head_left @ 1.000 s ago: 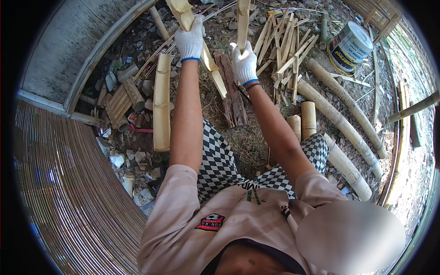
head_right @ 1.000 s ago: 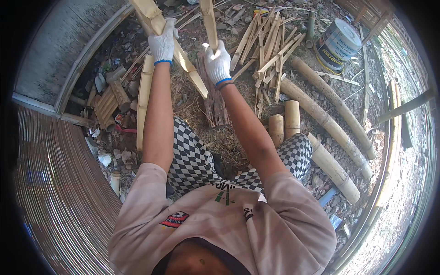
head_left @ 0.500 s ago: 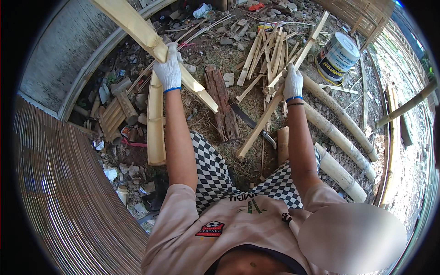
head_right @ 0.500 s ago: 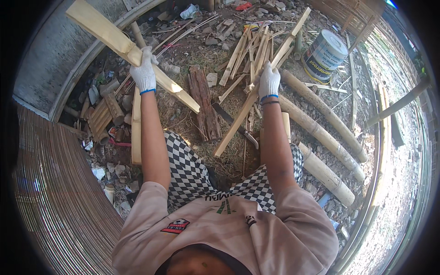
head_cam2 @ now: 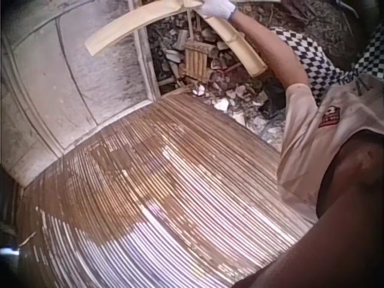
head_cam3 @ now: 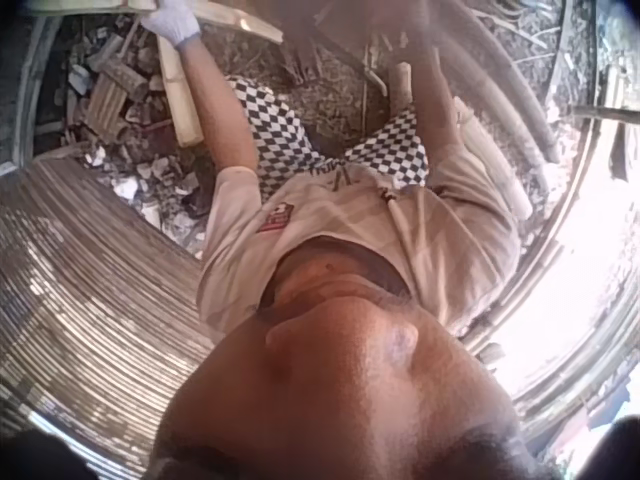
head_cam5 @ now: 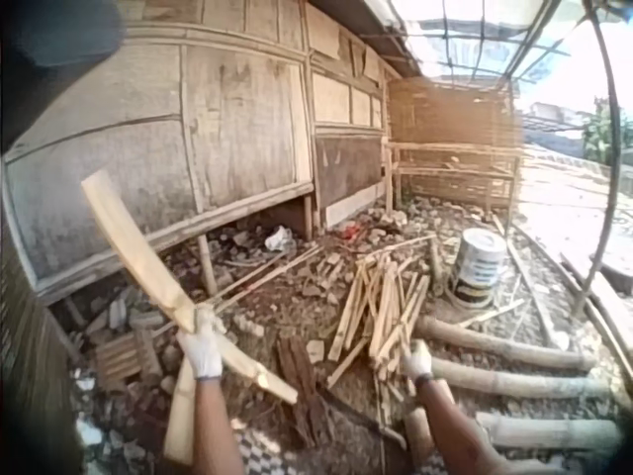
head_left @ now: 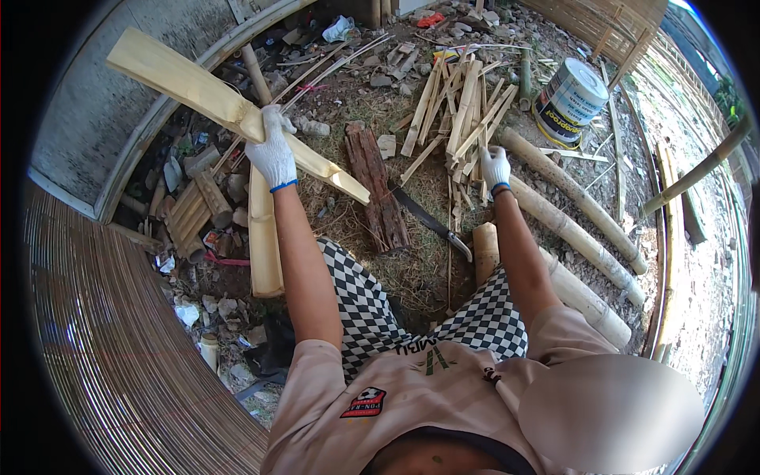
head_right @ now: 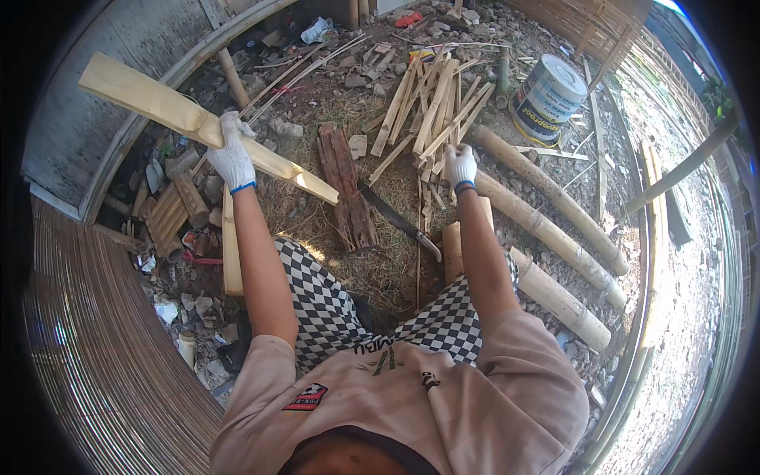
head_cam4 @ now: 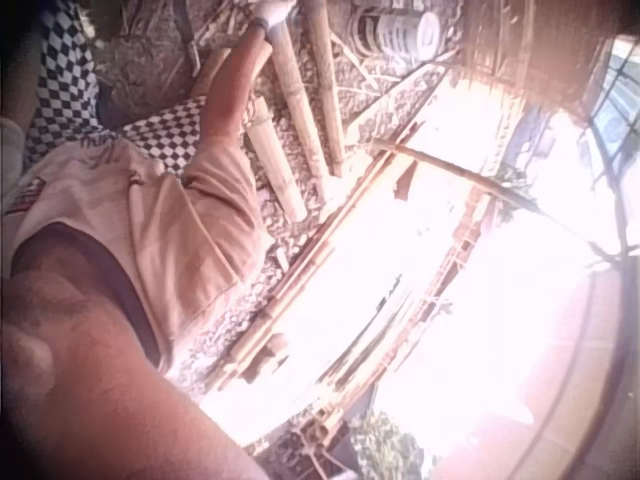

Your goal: Using a machete to carve and shape strips of bamboo in an outdoor workspace.

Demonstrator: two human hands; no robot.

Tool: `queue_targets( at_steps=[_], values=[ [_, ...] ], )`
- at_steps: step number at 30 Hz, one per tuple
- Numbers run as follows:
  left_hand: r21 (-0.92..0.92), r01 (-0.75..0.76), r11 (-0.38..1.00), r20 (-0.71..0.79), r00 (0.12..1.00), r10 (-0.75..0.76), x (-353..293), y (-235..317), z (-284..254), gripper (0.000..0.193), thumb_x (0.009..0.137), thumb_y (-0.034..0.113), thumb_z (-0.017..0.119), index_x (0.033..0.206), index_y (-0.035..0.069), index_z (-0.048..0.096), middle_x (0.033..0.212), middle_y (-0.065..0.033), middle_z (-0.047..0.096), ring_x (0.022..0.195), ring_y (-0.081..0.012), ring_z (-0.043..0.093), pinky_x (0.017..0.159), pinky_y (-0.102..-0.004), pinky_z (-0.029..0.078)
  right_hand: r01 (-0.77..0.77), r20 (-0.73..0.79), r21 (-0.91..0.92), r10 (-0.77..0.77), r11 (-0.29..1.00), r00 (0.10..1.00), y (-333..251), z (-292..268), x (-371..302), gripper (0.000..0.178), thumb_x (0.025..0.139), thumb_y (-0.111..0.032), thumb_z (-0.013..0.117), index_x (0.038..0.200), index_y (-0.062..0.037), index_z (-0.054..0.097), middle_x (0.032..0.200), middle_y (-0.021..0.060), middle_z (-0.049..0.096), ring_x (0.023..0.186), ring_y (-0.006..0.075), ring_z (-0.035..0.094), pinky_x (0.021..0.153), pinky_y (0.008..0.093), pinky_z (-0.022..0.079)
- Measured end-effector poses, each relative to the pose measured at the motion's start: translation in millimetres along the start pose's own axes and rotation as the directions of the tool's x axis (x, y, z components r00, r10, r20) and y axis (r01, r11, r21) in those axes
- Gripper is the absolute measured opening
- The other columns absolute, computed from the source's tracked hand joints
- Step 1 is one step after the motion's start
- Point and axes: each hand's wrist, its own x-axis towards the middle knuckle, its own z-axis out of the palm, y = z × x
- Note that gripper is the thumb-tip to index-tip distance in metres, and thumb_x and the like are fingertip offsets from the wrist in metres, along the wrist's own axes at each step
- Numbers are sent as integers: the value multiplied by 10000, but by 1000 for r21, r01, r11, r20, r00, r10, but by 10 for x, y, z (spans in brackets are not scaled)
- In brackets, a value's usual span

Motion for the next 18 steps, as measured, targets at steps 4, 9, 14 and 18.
queue_targets(
  at_steps=[4,9,14,18],
  values=[
    [-16,-66,998,54,996,67,-57,-19,54,381,1053,310,546,874,-20,611,749,-111,649,665,-206,639,653,-342,543,126,444,-436,91,891,891,618,-9,-1753,618,851,-478,751,1236,-18,604,1191,264,671,1086,403,669,903,456,557],
    [-68,47,997,107,993,-40,-129,37,133,268,1013,202,634,966,-60,672,815,-119,706,728,-196,681,656,-332,565,272,543,-631,163,727,824,481,89,-2069,519,814,-356,770,1213,-61,620,1167,222,663,1116,384,666,900,469,564],
    [131,73,989,369,922,-117,-218,23,153,286,985,188,677,1120,-63,694,999,-117,756,919,-187,720,851,-325,572,275,626,-558,180,783,759,568,118,-1991,342,794,-232,706,1063,-24,675,1123,248,690,1053,376,691,886,466,576],
    [132,161,978,431,879,-203,-155,-226,263,281,971,183,689,1140,-41,711,989,-105,767,915,-167,719,856,-317,559,246,600,-549,172,799,781,912,214,-1892,467,773,-281,708,1119,31,672,1017,244,727,976,384,713,846,465,585]
  ],
)
